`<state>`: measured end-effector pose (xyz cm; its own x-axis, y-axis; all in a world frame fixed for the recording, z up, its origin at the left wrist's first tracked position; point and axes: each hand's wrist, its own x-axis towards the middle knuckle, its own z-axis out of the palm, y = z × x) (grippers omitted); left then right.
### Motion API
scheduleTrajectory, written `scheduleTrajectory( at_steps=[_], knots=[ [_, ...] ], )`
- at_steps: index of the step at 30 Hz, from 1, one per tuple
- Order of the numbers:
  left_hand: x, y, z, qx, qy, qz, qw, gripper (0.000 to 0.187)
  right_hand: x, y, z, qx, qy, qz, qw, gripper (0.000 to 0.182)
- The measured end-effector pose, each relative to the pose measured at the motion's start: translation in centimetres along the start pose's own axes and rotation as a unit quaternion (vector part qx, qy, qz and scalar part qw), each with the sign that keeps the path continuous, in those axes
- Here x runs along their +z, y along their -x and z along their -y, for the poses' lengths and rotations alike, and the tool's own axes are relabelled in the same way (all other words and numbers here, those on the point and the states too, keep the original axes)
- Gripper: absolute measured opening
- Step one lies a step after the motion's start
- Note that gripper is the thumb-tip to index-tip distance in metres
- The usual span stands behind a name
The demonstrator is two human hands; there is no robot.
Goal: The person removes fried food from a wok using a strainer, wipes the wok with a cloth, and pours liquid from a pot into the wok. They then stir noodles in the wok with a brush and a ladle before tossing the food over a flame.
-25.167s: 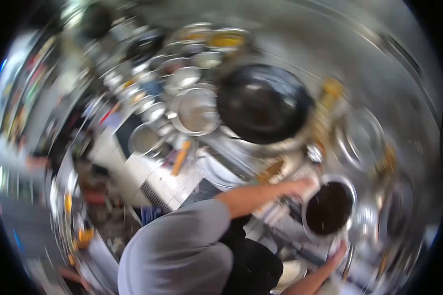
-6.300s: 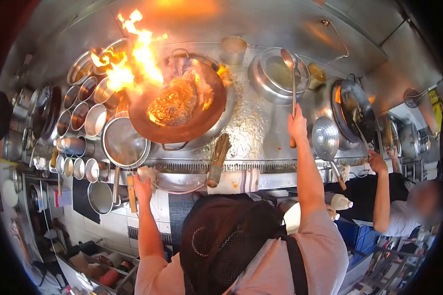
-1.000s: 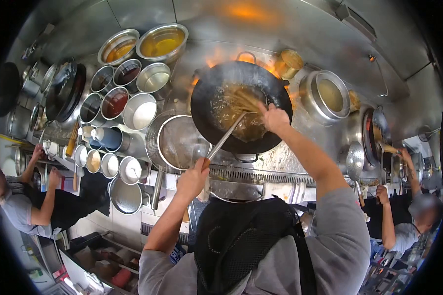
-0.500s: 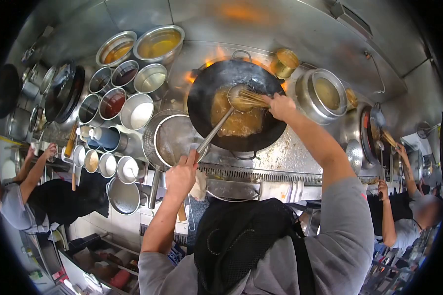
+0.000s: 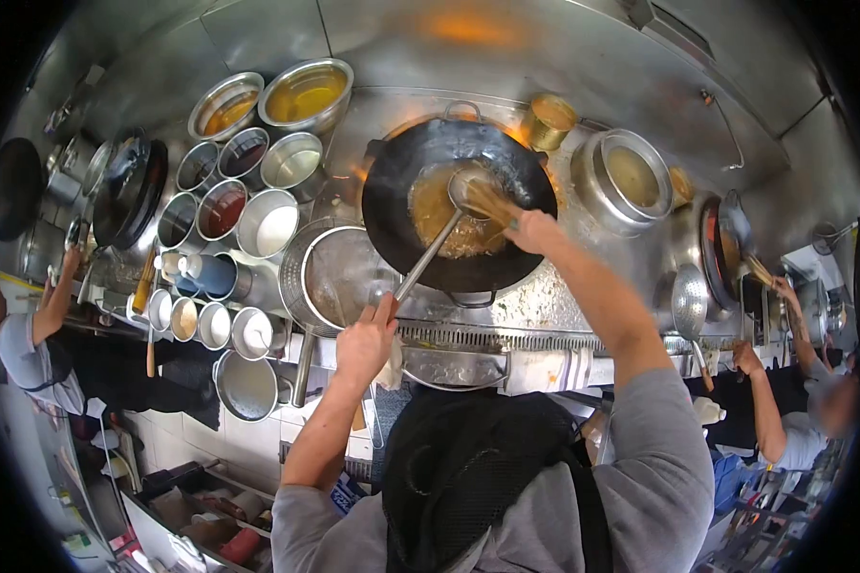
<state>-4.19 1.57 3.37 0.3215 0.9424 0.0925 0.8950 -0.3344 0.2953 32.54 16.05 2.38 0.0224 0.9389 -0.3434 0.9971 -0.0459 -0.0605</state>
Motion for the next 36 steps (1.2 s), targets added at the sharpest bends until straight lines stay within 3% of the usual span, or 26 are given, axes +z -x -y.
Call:
scheduleTrajectory(
  at_steps=[2,4,6,7,10,11,12,14,15,16,17,18,19,21,22,24,25,27,28,30,31,32,33,34,35,36],
  knots=[
    [0.3,0.1,-0.2,0.0,0.006,0.002,1.0,0.05,1.6,0.8,0.9,0.01,-0.308,0.04,0.95,0.064],
    [0.4,0.0,-0.2,-0.022,-0.001,0.009,1.0,0.049,3.1,0.3,-0.4,-0.08,-0.181,-0.024,0.98,0.067],
    [-0.2,0.4,-0.2,-0.027,-0.015,0.014,0.999,0.05,-0.7,2.4,-0.4,-0.013,0.077,-0.012,0.997,0.072],
    [-0.4,0.4,-0.1,-0.03,-0.026,0.017,0.999,0.05,0.7,0.2,-2.9,-0.031,0.136,-0.057,0.989,0.074],
    [0.3,0.2,-1.1,-0.023,-0.019,0.004,1.0,0.047,1.2,0.2,-2.7,0.004,0.104,-0.084,0.991,0.073],
    [1.9,0.1,-0.8,-0.025,-0.02,0.0,0.999,0.047,1.5,0.3,-1.6,0.027,0.033,-0.061,0.997,0.07],
    [4.6,0.0,-0.2,-0.023,0.061,0.005,0.998,0.045,-0.4,2.2,0.6,0.034,-0.086,-0.017,0.996,0.069],
    [5.7,0.2,0.1,-0.019,0.139,0.003,0.99,0.043,1.5,3.0,2.1,0.032,-0.134,-0.06,0.989,0.066],
    [5.0,0.4,-0.1,-0.158,0.489,0.144,0.846,0.04,1.1,4.8,3.6,0.014,-0.116,-0.113,0.987,0.065],
    [4.2,0.7,-0.3,-0.266,0.75,0.262,0.547,0.037,0.6,6.4,4.8,0.0,-0.106,-0.14,0.984,0.064],
    [3.5,1.2,-1.2,-0.283,0.804,0.259,0.453,0.038,-0.3,8.1,5.8,-0.03,-0.077,-0.129,0.988,0.064],
    [3.2,1.2,-1.8,-0.279,0.803,0.261,0.458,0.038,-1.0,9.1,6.2,-0.056,-0.047,-0.119,0.99,0.064],
    [3.1,1.3,-2.3,-0.288,0.827,0.261,0.407,0.039,-0.9,9.2,6.0,-0.052,-0.05,-0.123,0.99,0.064],
    [3.8,2.2,-2.2,-0.27,0.874,0.274,0.298,0.044,0.0,8.8,5.0,-0.205,0.005,-0.115,0.972,0.064],
    [3.8,2.7,-2.0,-0.268,0.873,0.275,0.299,0.044,0.3,7.6,4.1,-0.203,0.005,-0.117,0.972,0.064],
    [3.6,3.6,-1.7,-0.257,0.898,0.259,0.248,0.043,0.1,3.9,2.4,-0.093,0.008,-0.145,0.985,0.065],
    [3.3,3.7,-1.9,-0.258,0.897,0.259,0.248,0.043,-0.8,2.9,2.4,-0.055,-0.016,-0.137,0.989,0.066],
    [2.2,3.3,-2.0,-0.254,0.9,0.255,0.245,0.041,-0.9,3.2,2.7,-0.089,0.008,-0.119,0.989,0.066],
    [1.6,3.1,-1.9,-0.257,0.899,0.255,0.247,0.041,-0.7,3.7,3.0,-0.119,0.033,-0.096,0.988,0.066],
    [0.7,2.8,-1.9,-0.289,0.784,0.249,0.491,0.038,0.3,3.6,2.7,-0.129,0.01,-0.085,0.988,0.067],
    [0.9,2.8,-1.8,-0.289,0.783,0.249,0.492,0.038,0.8,2.5,2.5,-0.082,-0.031,-0.123,0.989,0.067],
    [1.3,2.6,-1.7,-0.273,0.701,0.256,0.607,0.035,0.3,1.4,2.3,-0.035,-0.07,-0.162,0.984,0.067],
    [1.6,2.6,-1.6,-0.254,0.605,0.258,0.709,0.033,-0.3,0.4,1.8,0.013,-0.072,-0.136,0.988,0.065],
    [1.9,3.3,-1.5,-0.255,0.601,0.26,0.711,0.033,-0.4,-0.7,0.9,0.028,-0.068,-0.121,0.99,0.064],
    [2.2,3.7,-1.3,-0.142,0.414,0.135,0.889,0.03,0.0,-1.4,0.0,0.005,-0.05,-0.123,0.991,0.063],
    [2.5,3.7,-1.3,-0.016,0.191,-0.005,0.981,0.028,0.2,-2.0,-1.2,-0.017,-0.029,-0.125,0.992,0.063]
  ],
)
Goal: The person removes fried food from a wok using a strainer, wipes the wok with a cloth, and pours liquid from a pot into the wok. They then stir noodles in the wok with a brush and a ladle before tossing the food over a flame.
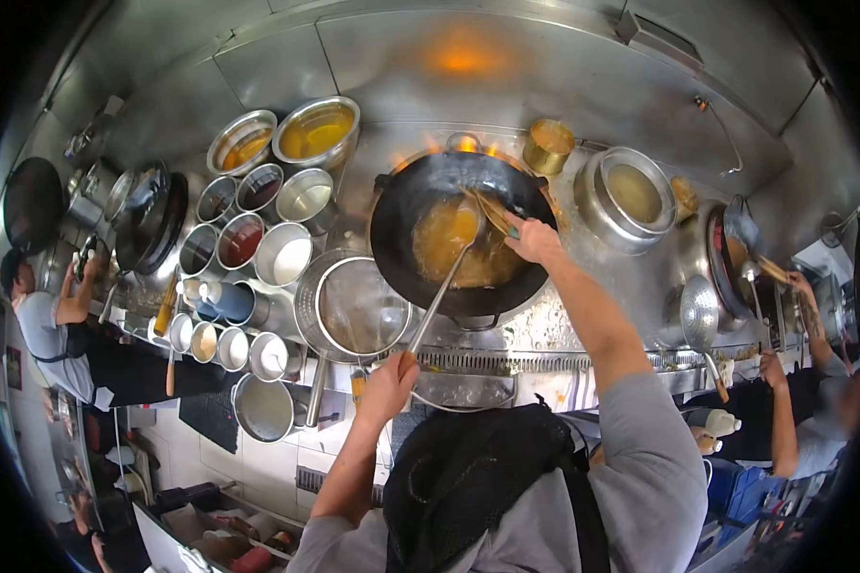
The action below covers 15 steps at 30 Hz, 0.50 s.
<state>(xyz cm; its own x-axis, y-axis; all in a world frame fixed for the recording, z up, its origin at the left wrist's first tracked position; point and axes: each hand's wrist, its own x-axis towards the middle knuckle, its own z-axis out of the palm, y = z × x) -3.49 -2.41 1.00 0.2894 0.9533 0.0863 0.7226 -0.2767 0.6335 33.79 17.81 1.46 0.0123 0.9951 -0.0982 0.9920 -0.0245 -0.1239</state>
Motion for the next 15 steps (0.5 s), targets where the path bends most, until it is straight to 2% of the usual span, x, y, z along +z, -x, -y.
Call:
scheduleTrajectory(
  at_steps=[1,3,4,5,6,7,8,10,11,12,13,14,15],
  knots=[
    [-0.7,-0.1,-1.3,-0.084,-0.067,0.023,0.994,0.027,-0.4,-0.2,-1.0,0.0,0.001,0.001,1.0,0.063],
    [-0.9,-0.7,-1.2,-0.088,-0.074,0.009,0.993,0.03,-1.8,-0.3,-2.1,-0.068,0.078,0.105,0.989,0.065],
    [-1.0,-0.6,-0.8,-0.09,-0.082,-0.005,0.992,0.033,-2.2,0.2,-2.2,-0.07,0.078,0.108,0.989,0.065],
    [0.5,-0.5,3.1,-0.05,0.005,0.015,0.999,0.038,-2.8,0.6,-2.2,-0.041,0.048,0.077,0.995,0.063],
    [0.7,-0.5,3.6,-0.051,0.007,0.012,0.999,0.038,-3.2,0.8,-2.3,-0.012,0.018,0.044,0.999,0.062],
    [0.7,-0.5,3.9,-0.151,0.205,0.082,0.963,0.037,-2.8,1.0,-2.3,0.019,-0.035,0.017,0.999,0.062],
    [0.2,-0.9,3.6,-0.24,0.392,0.149,0.875,0.037,-2.1,1.3,-2.0,0.018,-0.035,0.014,0.999,0.062],
    [0.7,-0.6,2.1,-0.254,0.382,0.138,0.878,0.041,-0.5,2.5,-1.5,0.002,-0.158,-0.066,0.985,0.063],
    [1.1,-0.5,1.6,-0.242,0.417,0.138,0.865,0.041,-1.6,3.8,-0.5,-0.019,-0.096,-0.021,0.995,0.065],
    [1.5,-0.2,1.3,-0.23,0.452,0.137,0.851,0.041,-1.6,3.6,-0.5,-0.02,-0.092,-0.019,0.995,0.065],
    [2.0,0.0,1.0,-0.226,0.498,0.128,0.828,0.042,-1.3,3.0,-0.6,-0.007,-0.006,0.027,1.0,0.066],
    [2.2,0.1,0.7,-0.225,0.5,0.127,0.827,0.042,-1.1,2.3,-0.7,0.007,0.079,0.07,0.994,0.067],
    [2.5,0.2,0.4,-0.252,0.524,0.113,0.806,0.042,-1.0,1.7,-1.1,0.021,0.06,0.085,0.994,0.067]
  ],
)
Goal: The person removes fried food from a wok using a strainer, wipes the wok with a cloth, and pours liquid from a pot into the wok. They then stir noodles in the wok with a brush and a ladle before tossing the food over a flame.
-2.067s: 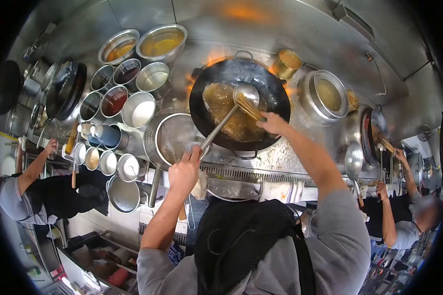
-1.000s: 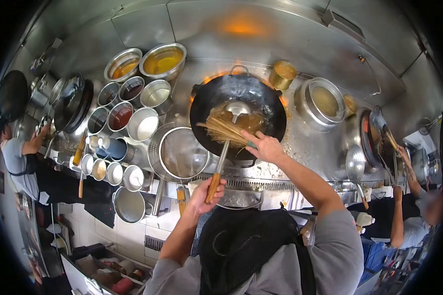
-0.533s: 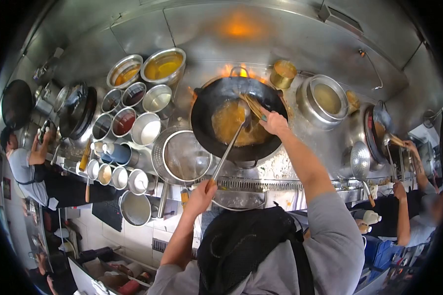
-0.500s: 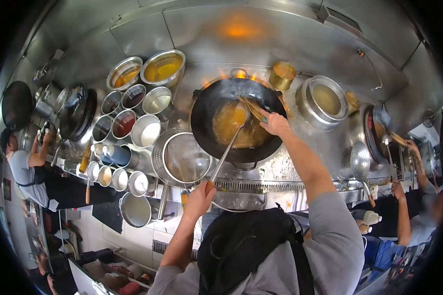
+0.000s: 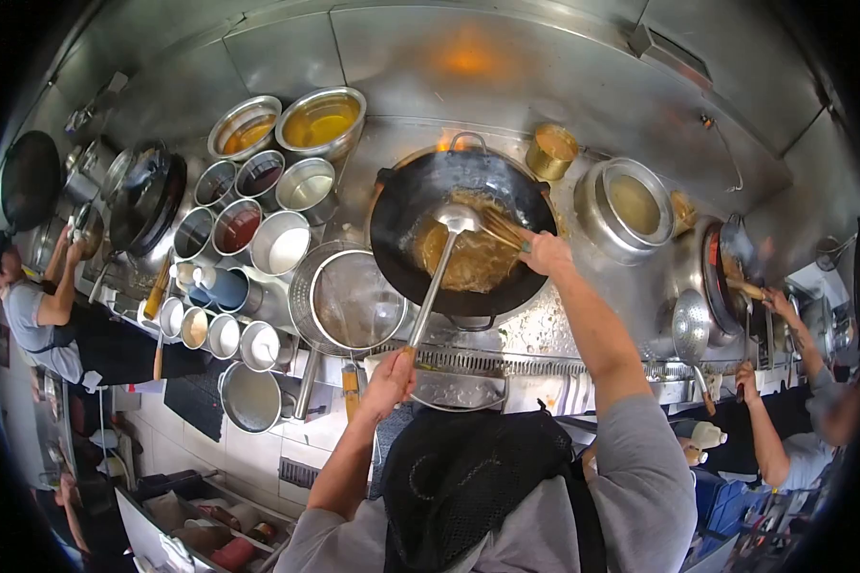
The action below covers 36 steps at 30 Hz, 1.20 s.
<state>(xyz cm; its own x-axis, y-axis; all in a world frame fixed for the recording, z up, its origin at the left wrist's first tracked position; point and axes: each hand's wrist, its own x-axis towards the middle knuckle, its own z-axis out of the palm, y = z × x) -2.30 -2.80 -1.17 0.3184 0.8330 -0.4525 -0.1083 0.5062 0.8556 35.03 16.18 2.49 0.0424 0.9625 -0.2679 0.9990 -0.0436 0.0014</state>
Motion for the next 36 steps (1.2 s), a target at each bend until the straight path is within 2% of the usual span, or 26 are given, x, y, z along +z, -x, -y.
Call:
scheduleTrajectory(
  at_steps=[1,3,8,9,10,11,13,14,15,17,18,20,21,22,23,25,26,27,28,29,30,31,32,33,35,36],
  knots=[
    [0.4,0.3,0.0,-0.02,0.037,-0.017,0.999,0.041,-0.2,0.5,0.5,-0.001,0.002,0.002,1.0,0.067],
    [1.0,-0.1,0.3,-0.03,0.076,-0.005,0.997,0.042,-1.2,2.0,2.2,0.084,-0.108,-0.066,0.988,0.064],
    [1.0,-0.4,0.7,-0.038,0.126,0.013,0.991,0.041,0.0,1.9,1.1,0.02,-0.025,-0.024,0.999,0.064],
    [0.7,-0.4,0.5,-0.031,0.09,0.009,0.995,0.038,0.0,1.4,0.6,0.017,0.001,-0.008,1.0,0.064],
    [0.7,-0.3,0.4,-0.024,0.054,0.004,0.998,0.036,-0.1,1.4,0.8,0.03,-0.016,-0.054,0.998,0.065],
    [0.8,-0.3,0.2,-0.024,0.057,0.003,0.998,0.036,-0.6,2.1,1.7,0.028,-0.013,-0.053,0.998,0.065],
    [1.0,-0.2,-0.4,-0.028,0.027,0.001,0.999,0.034,-1.4,4.0,4.3,0.007,-0.036,-0.095,0.995,0.067],
    [1.0,-0.1,-0.9,-0.028,0.028,0.002,0.999,0.034,-1.8,5.5,5.8,-0.044,0.012,-0.088,0.995,0.065],
    [1.0,-0.1,-1.5,-0.042,0.053,0.003,0.998,0.034,1.0,5.2,5.7,-0.101,0.026,-0.153,0.983,0.064],
    [0.8,-0.3,-1.9,-0.055,0.079,0.003,0.995,0.035,1.6,5.0,6.2,-0.161,0.022,-0.166,0.973,0.063],
    [0.4,-0.5,-1.8,-0.049,0.03,0.007,0.998,0.035,1.5,4.4,6.3,-0.161,0.021,-0.166,0.973,0.063],
    [0.2,-0.4,-1.5,-0.043,-0.02,0.011,0.999,0.035,-0.2,2.1,6.7,-0.064,-0.036,-0.139,0.988,0.063],
    [0.5,0.3,-1.2,0.137,-0.239,-0.083,0.958,0.035,-0.5,0.6,6.6,-0.011,-0.069,-0.143,0.987,0.063],
    [0.7,0.8,-1.3,0.307,-0.437,-0.169,0.829,0.034,-0.5,-1.1,5.8,0.008,-0.081,-0.127,0.989,0.062],
    [0.8,1.6,-2.2,0.305,-0.44,-0.166,0.828,0.034,-0.6,-2.0,4.8,0.027,-0.095,-0.11,0.989,0.062],
    [1.0,2.9,-4.2,0.197,-0.57,-0.193,0.774,0.039,-0.9,-2.7,2.7,-0.005,-0.036,-0.051,0.998,0.061],
    [1.0,2.9,-4.8,0.196,-0.569,-0.195,0.774,0.039,-1.5,-2.4,1.9,-0.024,-0.03,-0.028,0.999,0.061],
    [0.7,2.8,-5.5,0.146,-0.568,-0.179,0.79,0.042,-1.8,-2.2,1.3,-0.026,-0.03,-0.027,0.999,0.061],
    [0.3,2.7,-5.9,0.098,-0.566,-0.162,0.803,0.045,-2.2,-2.0,0.6,-0.026,-0.012,-0.044,0.999,0.062],
    [-1.3,1.8,-4.7,0.1,-0.564,-0.164,0.803,0.045,-2.8,-2.0,0.0,-0.026,0.008,-0.062,0.998,0.063],
    [-3.9,0.1,-2.2,0.087,-0.458,-0.123,0.876,0.048,-3.9,-1.6,-0.4,-0.027,0.01,-0.064,0.998,0.063],
    [-4.7,-0.2,-2.1,0.074,-0.346,-0.077,0.932,0.051,-5.0,-1.0,-0.6,-0.003,-0.046,-0.105,0.993,0.064],
    [-5.0,-0.4,-1.8,0.029,-0.335,-0.063,0.939,0.054,-6.0,-0.7,-0.7,0.022,-0.103,-0.148,0.983,0.065],
    [-5.0,-0.5,-1.3,0.033,-0.335,-0.063,0.94,0.054,-6.6,-0.4,-0.8,0.023,-0.101,-0.151,0.983,0.065],
    [-4.0,-0.2,-2.0,0.08,-0.368,-0.074,0.924,0.058,-7.6,0.0,-0.8,0.043,-0.222,-0.226,0.948,0.066],
    [-4.8,-1.4,0.3,0.11,-0.364,-0.09,0.921,0.057,-5.5,-0.9,-1.2,-0.04,-0.235,-0.318,0.918,0.068]
  ],
)
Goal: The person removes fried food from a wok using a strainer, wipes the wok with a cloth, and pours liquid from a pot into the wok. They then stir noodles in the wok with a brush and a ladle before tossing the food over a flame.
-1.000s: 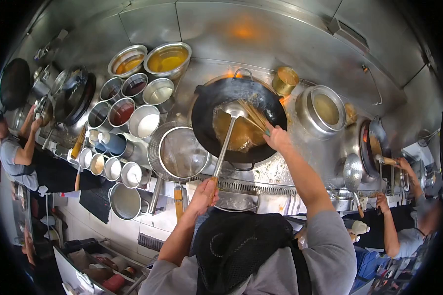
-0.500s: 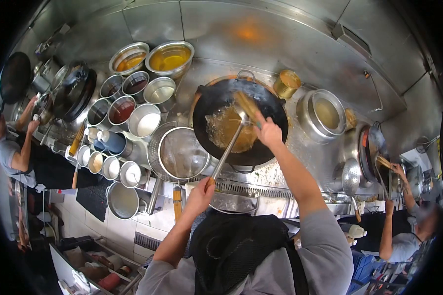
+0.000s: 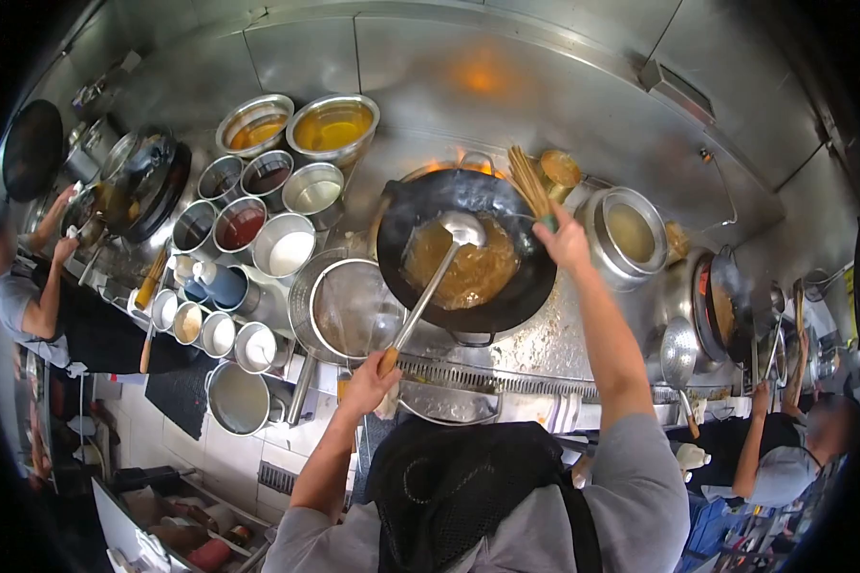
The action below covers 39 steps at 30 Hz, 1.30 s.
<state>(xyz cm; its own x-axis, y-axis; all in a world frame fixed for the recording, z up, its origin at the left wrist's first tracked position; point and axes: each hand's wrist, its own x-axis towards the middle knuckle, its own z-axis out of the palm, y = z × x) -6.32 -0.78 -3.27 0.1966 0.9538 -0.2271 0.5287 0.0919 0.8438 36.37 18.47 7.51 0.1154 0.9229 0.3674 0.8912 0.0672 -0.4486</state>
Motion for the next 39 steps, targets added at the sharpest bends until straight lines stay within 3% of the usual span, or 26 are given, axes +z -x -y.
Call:
scheduleTrajectory(
  at_steps=[1,2,3,4,6,7,9,10,12,14,16,17,19,20,23,25,27,29,31,33,35,39],
  knots=[
    [0.2,0.2,0.0,0.008,-0.001,-0.003,1.0,0.057,-0.6,0.2,0.8,-0.003,0.001,-0.008,1.0,0.068],
    [0.4,0.4,-0.2,0.018,0.031,-0.011,0.999,0.056,-1.6,0.7,2.5,0.001,0.12,0.136,0.983,0.067],
    [0.6,0.6,-0.3,0.03,0.064,-0.02,0.997,0.055,-2.5,0.6,3.5,0.005,0.237,0.274,0.932,0.066],
    [1.0,0.7,0.2,0.048,0.091,-0.042,0.994,0.051,-3.2,-0.5,3.1,0.005,0.239,0.265,0.934,0.066],
    [0.4,1.5,-1.1,0.032,0.019,-0.072,0.997,0.05,-4.4,-2.3,1.8,-0.048,0.354,0.337,0.871,0.064],
    [0.1,1.7,-1.5,0.01,-0.054,-0.1,0.994,0.048,-5.1,-2.7,2.4,-0.05,0.353,0.331,0.873,0.064],
    [0.4,1.4,-1.3,0.042,-0.084,-0.138,0.986,0.047,-7.8,-3.1,4.6,0.039,0.194,0.17,0.965,0.058],
    [0.5,1.3,-1.8,0.042,-0.093,-0.144,0.984,0.048,-7.7,-3.2,5.7,0.084,0.136,0.138,0.977,0.058],
    [1.1,1.3,-2.4,0.046,-0.101,-0.149,0.983,0.049,-5.0,-0.4,6.7,0.051,0.135,0.143,0.979,0.063],
    [2.4,1.1,-2.7,0.046,-0.012,-0.118,0.992,0.05,-3.6,0.5,6.5,0.021,0.136,0.146,0.98,0.068],
    [3.3,1.2,-2.6,0.063,0.025,-0.115,0.991,0.047,-3.1,0.6,6.0,0.016,0.315,0.295,0.902,0.068],
    [3.8,1.4,-2.3,0.078,0.059,-0.115,0.989,0.045,-2.5,1.3,5.7,0.017,0.316,0.299,0.9,0.068],
    [4.1,1.4,-2.1,0.057,0.081,-0.089,0.991,0.045,-1.1,3.2,5.4,0.096,0.258,0.162,0.948,0.075],
    [4.3,1.5,-2.3,0.05,0.088,-0.08,0.992,0.045,-0.1,5.0,6.4,0.09,0.224,0.107,0.965,0.075],
    [5.5,1.1,-1.6,0.04,0.145,-0.063,0.987,0.045,0.9,9.2,9.0,0.012,0.252,0.268,0.93,0.076],
    [6.2,1.8,-0.7,0.032,0.193,-0.05,0.979,0.044,4.2,10.3,5.1,0.019,0.248,0.265,0.932,0.074],
    [6.3,1.9,-0.9,-0.071,0.264,0.006,0.962,0.045,5.4,8.1,1.1,0.075,0.326,0.279,0.9,0.073],
    [6.4,2.7,-1.0,-0.049,0.216,-0.031,0.975,0.044,2.2,8.4,2.3,0.067,0.308,0.294,0.902,0.073],
    [6.4,3.0,-1.7,-0.03,0.177,-0.073,0.981,0.043,-0.1,10.1,3.9,0.103,0.193,0.189,0.957,0.069],
    [5.5,2.8,-2.8,-0.062,0.164,-0.04,0.984,0.041,-0.2,14.0,5.0,0.115,0.187,0.177,0.96,0.069],
    [5.8,2.3,-2.4,-0.032,0.133,-0.062,0.989,0.041,0.8,18.5,5.7,0.128,0.129,0.1,0.978,0.069],
    [5.5,1.8,-2.5,-0.098,0.28,0.016,0.955,0.035,2.5,20.0,4.0,0.099,0.146,0.095,0.98,0.07]
  ],
)
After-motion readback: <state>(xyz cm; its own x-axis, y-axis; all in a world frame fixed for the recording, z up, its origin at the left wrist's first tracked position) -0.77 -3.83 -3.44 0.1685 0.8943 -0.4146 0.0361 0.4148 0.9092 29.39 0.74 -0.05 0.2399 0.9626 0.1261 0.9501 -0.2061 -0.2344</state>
